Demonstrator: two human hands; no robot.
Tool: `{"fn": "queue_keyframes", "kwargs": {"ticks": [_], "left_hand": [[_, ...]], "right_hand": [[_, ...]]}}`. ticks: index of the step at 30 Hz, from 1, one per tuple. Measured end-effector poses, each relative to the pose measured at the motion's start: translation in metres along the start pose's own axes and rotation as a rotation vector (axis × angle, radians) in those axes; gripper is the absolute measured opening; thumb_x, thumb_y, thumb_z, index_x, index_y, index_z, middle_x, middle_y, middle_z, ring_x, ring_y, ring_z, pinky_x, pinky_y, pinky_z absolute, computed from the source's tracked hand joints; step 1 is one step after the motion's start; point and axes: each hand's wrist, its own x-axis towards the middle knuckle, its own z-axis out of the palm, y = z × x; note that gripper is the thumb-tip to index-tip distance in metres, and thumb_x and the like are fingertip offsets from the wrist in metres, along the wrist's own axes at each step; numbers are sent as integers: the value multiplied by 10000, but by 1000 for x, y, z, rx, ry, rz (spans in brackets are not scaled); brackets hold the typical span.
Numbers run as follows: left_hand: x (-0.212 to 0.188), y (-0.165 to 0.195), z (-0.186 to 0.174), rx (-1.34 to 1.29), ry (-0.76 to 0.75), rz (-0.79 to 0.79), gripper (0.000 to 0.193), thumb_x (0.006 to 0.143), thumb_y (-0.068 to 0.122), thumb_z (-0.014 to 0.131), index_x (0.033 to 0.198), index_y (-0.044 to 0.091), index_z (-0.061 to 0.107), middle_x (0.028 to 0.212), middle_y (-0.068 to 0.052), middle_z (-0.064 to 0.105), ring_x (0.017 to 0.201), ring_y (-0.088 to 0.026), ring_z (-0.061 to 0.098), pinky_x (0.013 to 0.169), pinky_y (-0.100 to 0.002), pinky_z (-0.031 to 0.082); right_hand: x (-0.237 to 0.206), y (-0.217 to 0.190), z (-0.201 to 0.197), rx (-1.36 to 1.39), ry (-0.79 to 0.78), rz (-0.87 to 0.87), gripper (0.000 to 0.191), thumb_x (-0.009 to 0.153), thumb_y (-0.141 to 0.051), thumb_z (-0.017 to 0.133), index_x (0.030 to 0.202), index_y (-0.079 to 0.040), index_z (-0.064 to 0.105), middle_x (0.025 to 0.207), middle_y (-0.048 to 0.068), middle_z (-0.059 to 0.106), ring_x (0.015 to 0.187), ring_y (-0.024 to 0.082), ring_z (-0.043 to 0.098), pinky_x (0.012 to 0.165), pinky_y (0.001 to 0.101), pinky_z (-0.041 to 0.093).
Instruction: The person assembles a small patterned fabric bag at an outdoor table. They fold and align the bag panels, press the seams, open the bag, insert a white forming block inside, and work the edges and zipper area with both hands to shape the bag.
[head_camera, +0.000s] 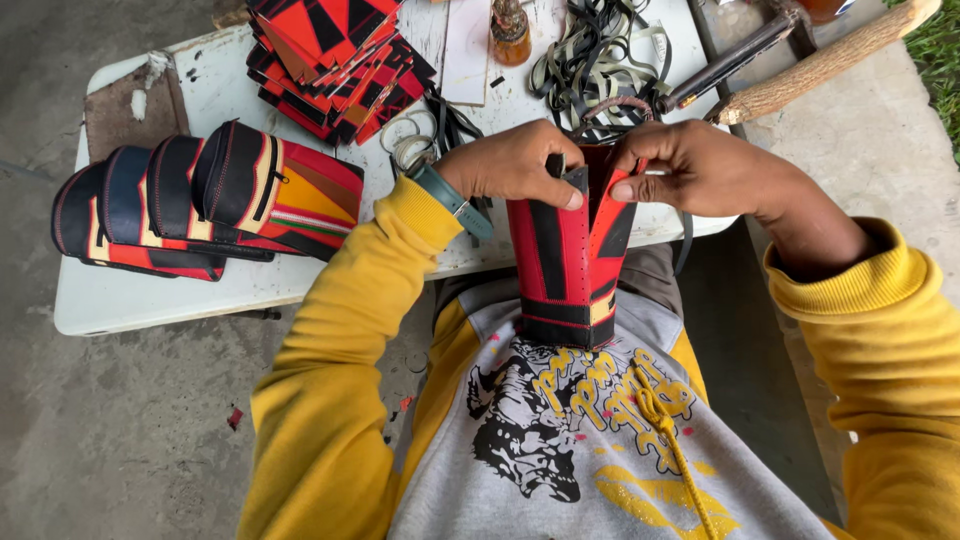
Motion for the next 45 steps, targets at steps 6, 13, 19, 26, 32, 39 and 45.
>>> {"fn": "queue_keyframes", "kwargs": {"ticks": [6,13,19,26,32,39,45], "left_hand": [[8,-2,2,-17,42,38,345,775,276,833,813,-41,703,645,9,555,631,-48,503,555,-271,408],[8,-6,0,9,21,35,396,787,274,841,715,-36,606,614,20,480,605,-53,448,534,-283,369],[8,-7,0,1,31,63,372,792,261,841,715,-14,602,610,39,485,601,-42,451,535,-274,376],[9,-3,3,-11,31,49,325,770,275,837,808,-16,696,648,20,583,629,-52,528,572,-268,441],[6,2,3,-47,44,129,335,889,308,745,964,-18,729,788,-35,687,757,-69,604,699,-261,498],[8,6,7,49,65,126,296,926,288,690,1020,14,753,814,-76,741,772,-94,658,748,-279,540],[8,6,10,100,123,145,266,931,279,695,982,23,751,785,-88,735,741,-110,681,730,-299,558]], "right_hand": [[7,-2,2,-170,44,57,247,882,-233,775,1022,-32,747,945,113,736,883,217,713,779,356,541],[9,-5,-1,-163,42,66,253,869,-228,782,1025,-32,747,938,113,738,862,223,716,749,362,543],[11,-5,1,-148,37,69,256,871,-228,781,1029,-29,747,943,113,744,868,220,720,755,360,548],[13,-8,3,-160,39,91,262,860,-218,797,1042,-34,759,951,115,747,862,208,717,744,358,548],[5,-6,-2,-14,29,134,231,845,-174,813,1028,-35,793,905,99,793,836,160,710,788,312,560],[-3,1,-6,63,44,105,203,883,-134,768,1045,-13,772,986,75,779,899,131,718,804,288,565],[-2,2,-4,58,57,142,209,888,-151,770,1050,-18,776,952,75,779,875,129,704,776,293,557]]}}
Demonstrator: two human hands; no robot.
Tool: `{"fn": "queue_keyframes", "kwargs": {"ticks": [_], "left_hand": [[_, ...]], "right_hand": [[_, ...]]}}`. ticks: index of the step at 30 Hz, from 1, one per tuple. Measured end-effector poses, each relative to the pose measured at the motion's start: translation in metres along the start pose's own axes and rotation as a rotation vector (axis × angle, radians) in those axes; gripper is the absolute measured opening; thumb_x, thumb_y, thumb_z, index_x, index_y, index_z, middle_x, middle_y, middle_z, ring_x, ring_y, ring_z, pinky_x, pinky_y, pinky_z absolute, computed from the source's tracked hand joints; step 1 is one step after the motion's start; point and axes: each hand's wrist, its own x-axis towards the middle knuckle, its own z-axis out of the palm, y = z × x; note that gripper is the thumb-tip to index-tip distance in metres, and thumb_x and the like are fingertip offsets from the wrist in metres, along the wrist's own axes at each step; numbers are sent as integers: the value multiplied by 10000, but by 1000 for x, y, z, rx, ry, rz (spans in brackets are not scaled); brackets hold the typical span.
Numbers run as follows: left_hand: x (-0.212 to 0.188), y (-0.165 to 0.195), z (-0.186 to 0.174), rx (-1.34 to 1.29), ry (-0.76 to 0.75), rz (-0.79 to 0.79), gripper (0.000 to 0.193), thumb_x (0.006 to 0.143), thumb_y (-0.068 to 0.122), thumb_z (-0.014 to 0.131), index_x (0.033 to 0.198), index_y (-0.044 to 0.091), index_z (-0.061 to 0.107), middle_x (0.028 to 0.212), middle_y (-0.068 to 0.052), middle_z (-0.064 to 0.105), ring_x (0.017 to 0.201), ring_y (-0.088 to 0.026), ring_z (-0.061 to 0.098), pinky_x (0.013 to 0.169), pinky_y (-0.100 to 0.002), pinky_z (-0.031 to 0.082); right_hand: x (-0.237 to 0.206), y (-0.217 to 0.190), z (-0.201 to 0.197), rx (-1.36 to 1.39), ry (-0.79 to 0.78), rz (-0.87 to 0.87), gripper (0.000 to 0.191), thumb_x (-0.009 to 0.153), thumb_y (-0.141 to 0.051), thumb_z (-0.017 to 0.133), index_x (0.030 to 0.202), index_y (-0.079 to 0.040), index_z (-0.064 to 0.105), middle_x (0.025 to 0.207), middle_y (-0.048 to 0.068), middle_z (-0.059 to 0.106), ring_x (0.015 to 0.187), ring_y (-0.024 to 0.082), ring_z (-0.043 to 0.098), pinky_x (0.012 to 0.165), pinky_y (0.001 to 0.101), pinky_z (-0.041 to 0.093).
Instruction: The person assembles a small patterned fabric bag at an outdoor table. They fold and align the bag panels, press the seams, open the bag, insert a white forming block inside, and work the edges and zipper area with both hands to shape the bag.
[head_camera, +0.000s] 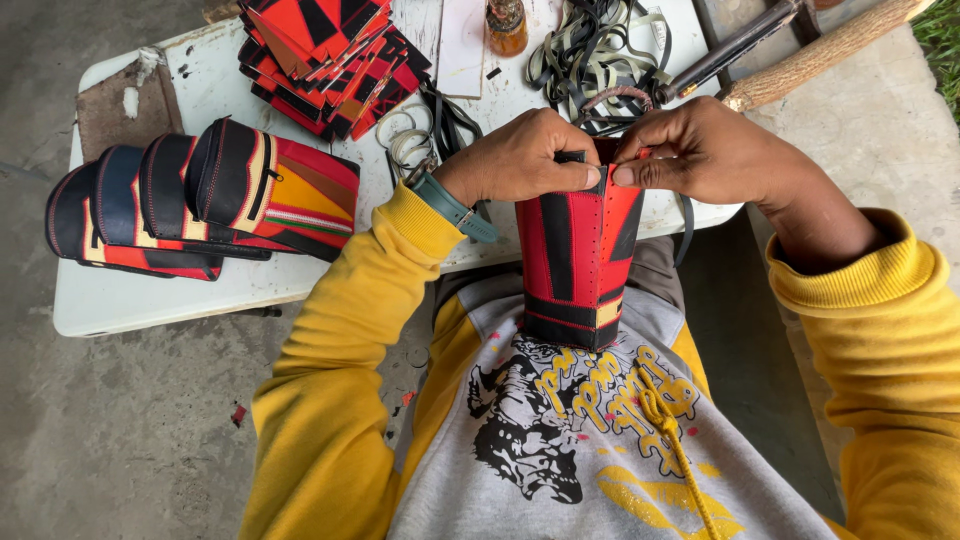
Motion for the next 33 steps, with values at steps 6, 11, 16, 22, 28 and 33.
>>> {"fn": "queue_keyframes", "kwargs": {"ticks": [6,11,16,22,28,33], "left_hand": [[-2,0,2,12,33,-13,250,914,264,702,967,26,758,777,-93,738,726,-120,685,720,-301,556],[0,3,4,24,63,11,243,901,253,706,965,25,759,777,-104,744,721,-130,703,724,-306,565],[-1,4,3,31,67,16,241,891,248,701,951,21,756,766,-108,735,707,-147,703,712,-311,563],[7,0,15,146,115,17,226,842,220,705,900,5,746,734,-174,689,655,-214,672,652,-348,527],[3,5,9,56,14,-12,250,864,249,709,899,2,732,739,-150,683,666,-210,666,663,-340,522],[-6,21,1,52,-7,10,461,688,356,879,902,-10,698,738,-111,698,684,-188,678,650,-331,536]], "right_hand": [[1,-2,0,-37,9,6,243,885,-163,760,1087,-28,766,950,56,777,873,112,707,777,282,558],[1,-3,-1,-50,-11,-6,231,883,-164,764,1067,-26,768,945,69,779,871,127,707,773,295,557],[2,-8,-4,-110,-13,-3,225,882,-180,767,1053,-35,774,926,83,781,851,150,722,765,312,561],[4,-32,6,-355,2,57,206,872,-156,762,1047,-49,785,910,130,777,813,212,736,764,354,568],[6,-34,0,-273,-109,117,296,853,-245,742,1080,-58,776,911,111,795,809,198,747,776,346,587],[12,-16,-16,-297,-203,240,421,839,-355,791,1157,-80,773,936,91,810,826,172,736,758,359,576]]}}
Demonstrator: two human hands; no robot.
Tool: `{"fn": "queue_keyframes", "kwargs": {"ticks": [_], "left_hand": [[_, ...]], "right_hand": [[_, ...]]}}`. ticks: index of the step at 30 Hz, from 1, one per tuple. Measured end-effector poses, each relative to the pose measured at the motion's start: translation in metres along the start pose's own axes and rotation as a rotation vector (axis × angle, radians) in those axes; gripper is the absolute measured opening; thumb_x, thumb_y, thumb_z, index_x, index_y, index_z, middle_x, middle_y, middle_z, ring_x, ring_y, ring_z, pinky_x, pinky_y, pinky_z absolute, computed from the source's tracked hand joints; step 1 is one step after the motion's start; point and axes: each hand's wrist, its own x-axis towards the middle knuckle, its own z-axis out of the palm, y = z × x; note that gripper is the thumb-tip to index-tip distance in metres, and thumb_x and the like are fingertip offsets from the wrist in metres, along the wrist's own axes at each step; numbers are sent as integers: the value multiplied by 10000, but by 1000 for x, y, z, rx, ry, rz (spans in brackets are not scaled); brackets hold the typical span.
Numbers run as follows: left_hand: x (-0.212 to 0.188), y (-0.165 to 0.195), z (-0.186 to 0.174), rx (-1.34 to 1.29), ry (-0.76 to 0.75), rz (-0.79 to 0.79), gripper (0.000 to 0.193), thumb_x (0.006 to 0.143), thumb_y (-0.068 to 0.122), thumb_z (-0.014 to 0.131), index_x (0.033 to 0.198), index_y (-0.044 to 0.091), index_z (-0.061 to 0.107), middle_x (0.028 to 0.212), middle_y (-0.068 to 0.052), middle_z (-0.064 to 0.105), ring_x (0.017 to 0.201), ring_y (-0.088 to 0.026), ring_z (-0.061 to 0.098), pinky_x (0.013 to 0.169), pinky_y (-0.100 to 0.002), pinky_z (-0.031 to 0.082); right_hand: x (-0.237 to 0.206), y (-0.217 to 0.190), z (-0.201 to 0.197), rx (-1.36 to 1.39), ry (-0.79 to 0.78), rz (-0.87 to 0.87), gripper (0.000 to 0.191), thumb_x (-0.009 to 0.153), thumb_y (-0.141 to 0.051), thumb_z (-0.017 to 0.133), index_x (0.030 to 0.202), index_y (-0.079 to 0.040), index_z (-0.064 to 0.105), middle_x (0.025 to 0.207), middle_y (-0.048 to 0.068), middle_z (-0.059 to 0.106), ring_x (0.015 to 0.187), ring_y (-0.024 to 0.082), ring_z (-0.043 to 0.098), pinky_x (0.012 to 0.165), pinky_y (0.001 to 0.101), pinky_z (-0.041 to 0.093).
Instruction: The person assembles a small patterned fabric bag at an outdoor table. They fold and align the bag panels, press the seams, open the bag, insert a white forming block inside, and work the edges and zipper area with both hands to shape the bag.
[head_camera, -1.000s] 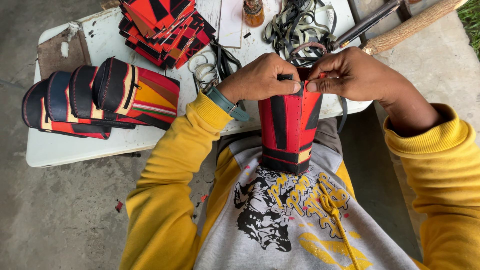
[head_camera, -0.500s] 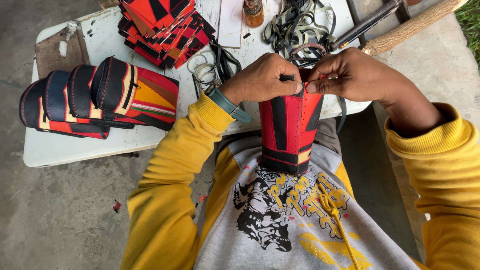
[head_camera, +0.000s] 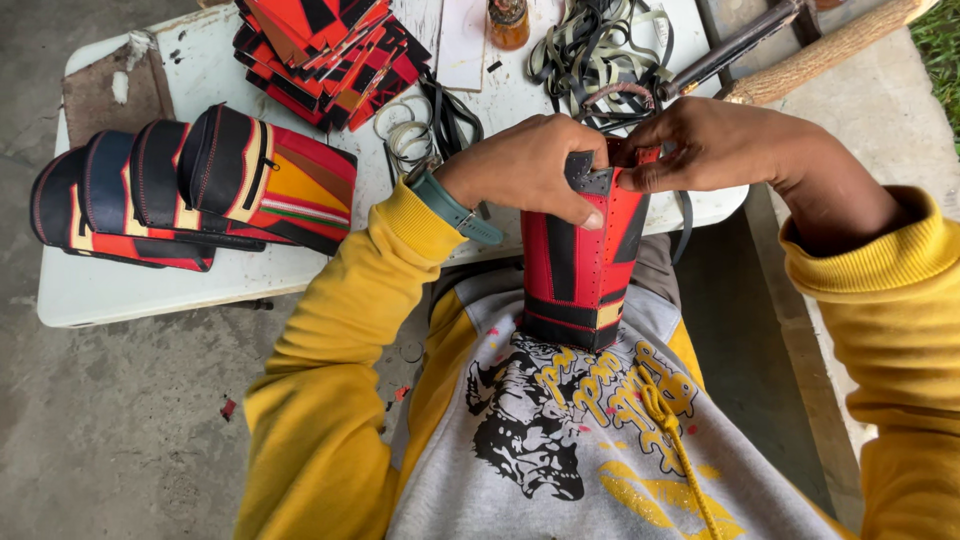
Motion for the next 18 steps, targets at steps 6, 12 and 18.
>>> {"fn": "queue_keyframes", "kwargs": {"ticks": [6,12,18], "left_hand": [[20,1,13,66,-130,-280,426,596,358,869,760,-4,717,655,-114,706,569,-176,683,571,-334,540],[27,-3,30,292,-2,-232,397,623,281,859,711,-65,687,654,-204,634,604,-194,661,609,-330,542],[-8,-13,0,-150,-107,-125,400,642,274,901,885,9,725,784,-72,756,701,-119,698,685,-286,561]], "right_hand": [[0,-8,-7,-12,-179,-267,454,695,-283,821,1059,-17,765,883,81,818,819,177,736,756,337,566],[-7,-27,19,-189,-75,113,446,789,-267,837,1134,-7,730,944,170,790,819,267,714,772,392,563],[-48,-11,59,333,652,-302,742,838,-173,850,1439,30,463,1339,121,552,1198,253,570,988,368,482]]}}
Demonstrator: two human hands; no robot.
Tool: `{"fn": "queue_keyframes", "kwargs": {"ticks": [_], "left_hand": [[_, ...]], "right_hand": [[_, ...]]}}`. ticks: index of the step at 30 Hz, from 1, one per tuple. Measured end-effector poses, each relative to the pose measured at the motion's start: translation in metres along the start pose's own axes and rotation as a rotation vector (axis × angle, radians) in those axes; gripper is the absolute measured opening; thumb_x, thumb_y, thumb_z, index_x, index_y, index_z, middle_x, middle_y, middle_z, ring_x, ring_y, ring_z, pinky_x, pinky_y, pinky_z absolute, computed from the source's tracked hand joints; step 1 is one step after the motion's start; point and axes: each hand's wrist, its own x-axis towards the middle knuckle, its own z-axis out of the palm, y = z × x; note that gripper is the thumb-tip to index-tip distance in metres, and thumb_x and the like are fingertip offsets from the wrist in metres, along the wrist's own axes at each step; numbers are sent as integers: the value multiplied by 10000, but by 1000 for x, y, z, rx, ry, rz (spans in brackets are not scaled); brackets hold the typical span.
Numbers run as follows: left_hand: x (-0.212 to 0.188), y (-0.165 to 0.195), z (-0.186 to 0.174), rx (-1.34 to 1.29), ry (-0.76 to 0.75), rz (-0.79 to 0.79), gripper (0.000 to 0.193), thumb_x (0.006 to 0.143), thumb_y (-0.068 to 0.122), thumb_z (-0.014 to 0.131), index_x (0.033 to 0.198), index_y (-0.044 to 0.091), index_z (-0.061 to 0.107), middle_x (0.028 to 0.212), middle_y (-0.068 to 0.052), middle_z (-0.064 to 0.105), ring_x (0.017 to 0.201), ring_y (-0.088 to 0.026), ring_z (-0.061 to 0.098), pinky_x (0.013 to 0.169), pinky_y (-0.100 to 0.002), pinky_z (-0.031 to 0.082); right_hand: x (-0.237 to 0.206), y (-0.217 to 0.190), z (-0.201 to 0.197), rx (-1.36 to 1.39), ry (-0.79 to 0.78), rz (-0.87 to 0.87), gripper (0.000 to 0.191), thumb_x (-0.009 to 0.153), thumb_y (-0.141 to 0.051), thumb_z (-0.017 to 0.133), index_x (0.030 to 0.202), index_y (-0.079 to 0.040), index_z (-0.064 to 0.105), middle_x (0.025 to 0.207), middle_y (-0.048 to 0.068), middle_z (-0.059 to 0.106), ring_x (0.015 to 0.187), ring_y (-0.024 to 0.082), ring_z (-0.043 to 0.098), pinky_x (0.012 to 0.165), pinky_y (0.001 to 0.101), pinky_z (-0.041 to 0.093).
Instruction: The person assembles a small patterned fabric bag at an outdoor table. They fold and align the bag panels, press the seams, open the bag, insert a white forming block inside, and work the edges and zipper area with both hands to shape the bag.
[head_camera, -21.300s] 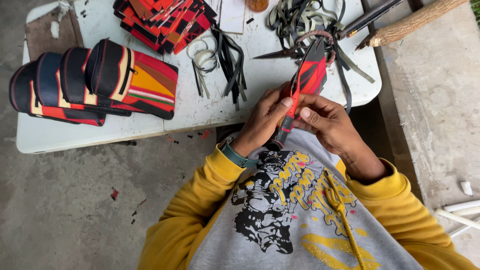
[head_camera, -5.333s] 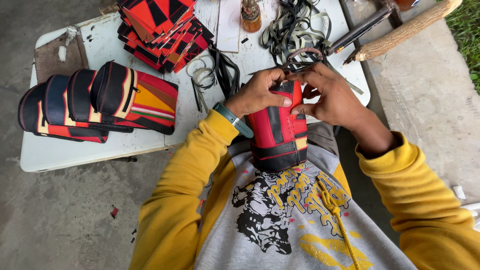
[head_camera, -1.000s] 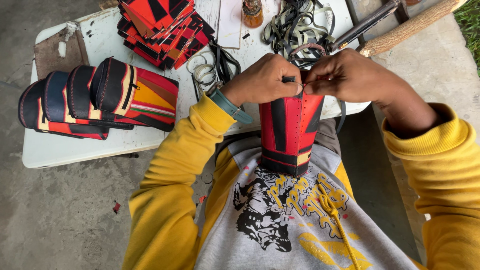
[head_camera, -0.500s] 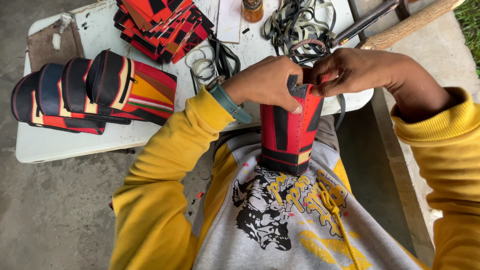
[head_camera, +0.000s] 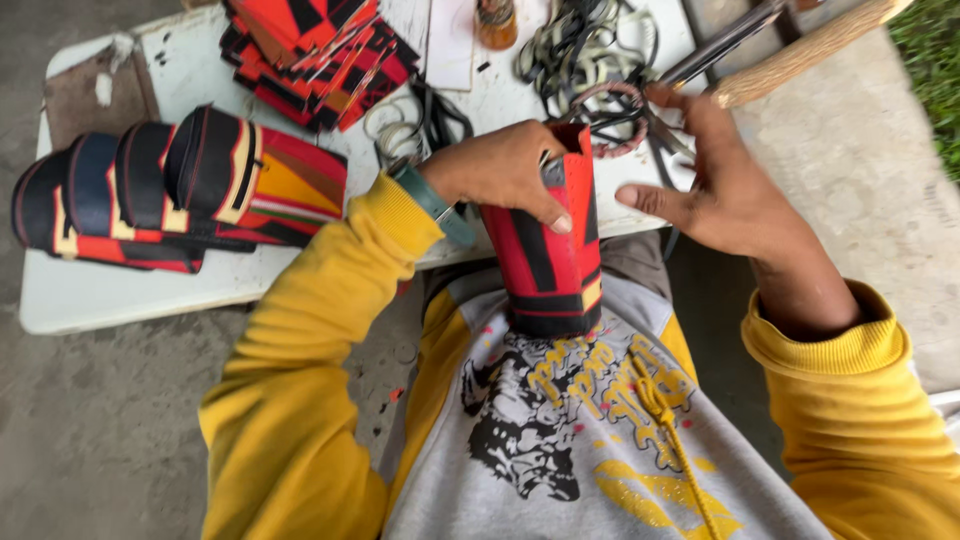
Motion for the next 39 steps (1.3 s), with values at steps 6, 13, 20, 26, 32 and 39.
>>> {"fn": "queue_keyframes", "kwargs": {"ticks": [6,13,20,26,32,39], "left_hand": [[9,-6,20,-3,83,-46,387,586,173,864,910,7,734,792,-77,761,696,-164,689,681,-326,568],[2,-13,23,95,238,-3,380,665,221,860,948,1,735,800,-124,735,735,-200,705,726,-347,556],[-8,-13,12,174,435,97,241,849,224,734,902,-10,712,788,-130,708,734,-241,689,714,-350,550],[-7,-10,-19,86,573,417,269,1039,240,736,1193,26,683,1140,-59,735,1068,-197,731,971,-346,580],[-91,-80,-57,-19,1036,85,270,1028,220,735,1200,14,698,1046,-51,735,954,-70,650,885,-262,560],[-143,-206,-11,263,1173,-324,176,885,181,770,953,28,716,834,-118,764,779,-203,768,688,-344,587]], "right_hand": [[-23,24,48,222,-421,417,361,926,-272,719,1171,-7,699,1029,80,782,951,106,656,839,283,548],[-30,4,58,50,-298,419,218,965,-174,674,1072,7,730,828,65,763,788,67,589,755,291,539],[-24,11,62,-102,-358,459,264,970,-223,675,1065,17,729,853,99,767,754,117,598,737,319,544],[-13,31,31,-37,-127,363,199,999,-127,641,1132,7,705,896,81,754,781,128,658,723,329,536],[9,105,-48,381,101,228,90,1158,-23,574,1123,59,585,1073,132,702,901,137,656,816,275,527],[52,179,-21,853,151,235,108,1138,-12,502,1167,56,580,1113,125,670,922,174,658,843,316,576]]}}
